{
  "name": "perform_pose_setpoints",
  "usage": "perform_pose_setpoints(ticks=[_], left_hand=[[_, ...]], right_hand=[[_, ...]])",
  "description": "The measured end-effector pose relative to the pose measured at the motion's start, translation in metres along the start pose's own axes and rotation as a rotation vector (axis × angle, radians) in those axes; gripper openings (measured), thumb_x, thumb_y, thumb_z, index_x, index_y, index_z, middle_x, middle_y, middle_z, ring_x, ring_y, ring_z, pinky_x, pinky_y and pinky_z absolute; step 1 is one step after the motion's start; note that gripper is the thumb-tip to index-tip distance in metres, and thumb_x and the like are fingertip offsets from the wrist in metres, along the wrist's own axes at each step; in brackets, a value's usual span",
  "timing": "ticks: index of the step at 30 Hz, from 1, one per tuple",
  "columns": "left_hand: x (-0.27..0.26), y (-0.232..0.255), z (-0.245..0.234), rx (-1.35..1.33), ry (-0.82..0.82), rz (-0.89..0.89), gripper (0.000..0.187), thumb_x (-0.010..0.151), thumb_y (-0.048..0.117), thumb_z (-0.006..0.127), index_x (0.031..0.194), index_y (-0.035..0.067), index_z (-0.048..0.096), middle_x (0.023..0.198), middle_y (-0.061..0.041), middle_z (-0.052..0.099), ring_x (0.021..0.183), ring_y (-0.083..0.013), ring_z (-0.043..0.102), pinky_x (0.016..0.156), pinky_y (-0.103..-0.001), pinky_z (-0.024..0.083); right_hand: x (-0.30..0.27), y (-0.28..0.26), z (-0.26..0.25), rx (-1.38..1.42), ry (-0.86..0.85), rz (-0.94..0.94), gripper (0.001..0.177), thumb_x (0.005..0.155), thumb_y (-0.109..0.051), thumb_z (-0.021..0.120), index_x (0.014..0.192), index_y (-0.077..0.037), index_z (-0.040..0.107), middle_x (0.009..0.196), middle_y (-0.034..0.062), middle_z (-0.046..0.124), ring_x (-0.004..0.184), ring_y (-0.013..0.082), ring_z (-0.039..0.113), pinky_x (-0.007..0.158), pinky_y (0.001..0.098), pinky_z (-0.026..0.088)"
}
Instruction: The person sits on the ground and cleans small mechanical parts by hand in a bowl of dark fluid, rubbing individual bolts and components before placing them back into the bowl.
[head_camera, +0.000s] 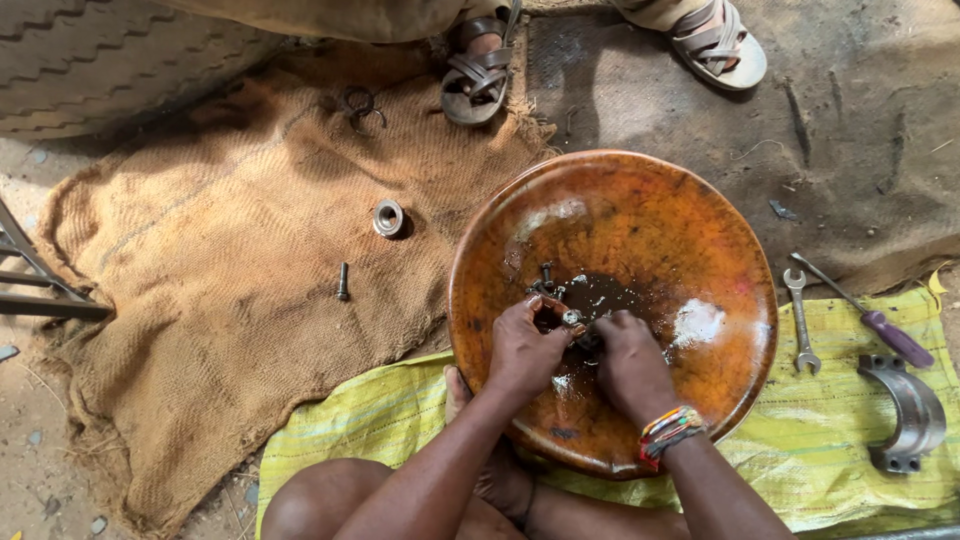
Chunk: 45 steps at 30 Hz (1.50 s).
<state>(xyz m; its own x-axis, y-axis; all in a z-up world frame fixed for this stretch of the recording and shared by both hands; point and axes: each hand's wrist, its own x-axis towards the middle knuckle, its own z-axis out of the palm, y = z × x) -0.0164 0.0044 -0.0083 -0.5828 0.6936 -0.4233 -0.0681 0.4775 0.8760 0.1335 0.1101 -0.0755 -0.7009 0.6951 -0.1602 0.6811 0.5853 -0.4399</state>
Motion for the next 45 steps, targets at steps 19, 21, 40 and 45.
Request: perform_pose_setpoints(ticks=[19,21,40,45], left_hand=[[0.018,-0.032,0.018,-0.564,-0.323,-0.104,0.038,0.092,-0.009,0.058,0.128,0.003,0.065,0.111,-0.012,0.072,0.084,-0.0132,0.072,0.071,-0.026,0.068],[0.018,-0.042,0.022,-0.478,-0.307,-0.167,0.033,0.094,-0.006,0.061,0.125,0.002,0.066,0.107,-0.013,0.072,0.080,-0.0166,0.071,0.069,-0.029,0.066],[-0.005,0.007,0.003,-0.037,-0.155,-0.149,0.030,0.093,-0.006,0.060,0.113,0.013,0.070,0.097,-0.011,0.072,0.057,-0.0134,0.053,0.044,-0.029,0.042],[-0.010,0.013,0.000,-0.024,-0.179,-0.044,0.023,0.091,-0.003,0.065,0.107,0.010,0.074,0.097,-0.006,0.075,0.065,-0.0095,0.064,0.051,-0.026,0.054]], right_hand=[[-0.008,0.004,-0.066,1.614,-0.247,0.422,0.020,0.096,-0.010,0.063,0.116,-0.008,0.066,0.098,0.0069,0.072,0.085,0.0172,0.065,0.073,0.0299,0.055],[-0.011,-0.010,-0.064,1.485,-0.243,0.400,0.018,0.100,-0.010,0.062,0.117,-0.008,0.067,0.094,0.0055,0.069,0.078,0.0137,0.061,0.066,0.0266,0.050],[-0.014,0.009,-0.027,0.905,-0.058,0.149,0.053,0.098,-0.004,0.068,0.146,0.003,0.048,0.122,0.0156,0.065,0.101,0.0160,0.059,0.084,0.0336,0.051],[-0.009,-0.004,-0.046,1.238,-0.336,0.332,0.050,0.089,0.000,0.069,0.138,-0.001,0.060,0.115,0.0107,0.072,0.098,0.0148,0.067,0.083,0.0297,0.059]])
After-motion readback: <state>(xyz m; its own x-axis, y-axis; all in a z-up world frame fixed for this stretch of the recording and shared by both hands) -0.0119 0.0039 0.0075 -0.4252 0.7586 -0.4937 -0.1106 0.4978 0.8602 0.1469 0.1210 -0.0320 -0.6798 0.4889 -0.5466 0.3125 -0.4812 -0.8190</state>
